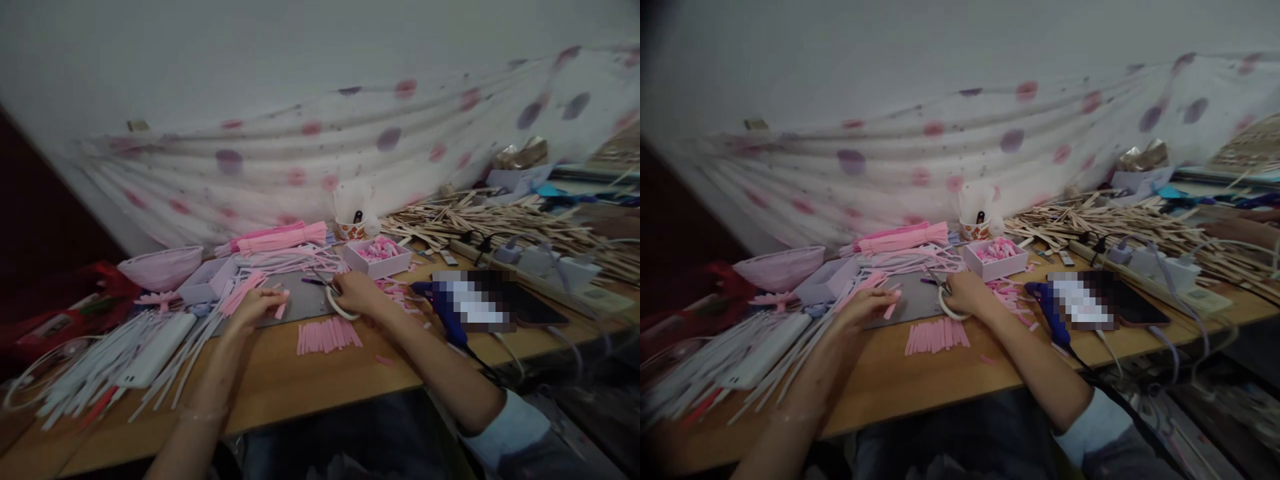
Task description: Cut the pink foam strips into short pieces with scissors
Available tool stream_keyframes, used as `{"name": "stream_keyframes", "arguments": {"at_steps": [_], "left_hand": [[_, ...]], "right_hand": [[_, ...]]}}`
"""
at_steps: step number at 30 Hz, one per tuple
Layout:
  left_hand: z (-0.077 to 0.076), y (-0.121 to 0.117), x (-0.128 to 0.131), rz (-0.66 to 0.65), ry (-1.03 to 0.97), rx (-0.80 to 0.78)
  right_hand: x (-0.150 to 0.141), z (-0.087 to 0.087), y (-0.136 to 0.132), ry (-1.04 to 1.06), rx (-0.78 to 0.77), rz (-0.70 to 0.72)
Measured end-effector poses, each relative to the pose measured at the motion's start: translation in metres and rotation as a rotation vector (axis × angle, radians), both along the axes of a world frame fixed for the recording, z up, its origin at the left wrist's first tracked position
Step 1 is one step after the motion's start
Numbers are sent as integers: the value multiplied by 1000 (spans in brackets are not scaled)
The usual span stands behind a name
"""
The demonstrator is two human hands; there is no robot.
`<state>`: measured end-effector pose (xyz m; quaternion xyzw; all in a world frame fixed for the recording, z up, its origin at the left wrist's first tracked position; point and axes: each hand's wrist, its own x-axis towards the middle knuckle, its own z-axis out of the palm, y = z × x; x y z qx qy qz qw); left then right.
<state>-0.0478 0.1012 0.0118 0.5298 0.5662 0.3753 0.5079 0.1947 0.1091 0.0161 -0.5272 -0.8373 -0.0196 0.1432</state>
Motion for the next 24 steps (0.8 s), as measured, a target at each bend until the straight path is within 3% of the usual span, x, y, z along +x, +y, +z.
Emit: {"name": "stream_keyframes", "arguments": {"at_steps": [3,7,17,21,24], "left_hand": [[-11,-16,-3,-54,-7,-88],[-26,-28,4,-1,92,-122],[-33,-34,18,-62,242,-120],[-26,-27,12,-90,435,-39],[-6,-8,8,-127,580,92]], "right_hand": [[-1,3,-1,-49,5,-9],[1,11,-4,-50,14,-32],[12,18,-6,-114,-66,-55],[16,22,-7,-147,-114,-64],[18,21,-7,-167,-140,-44]]}}
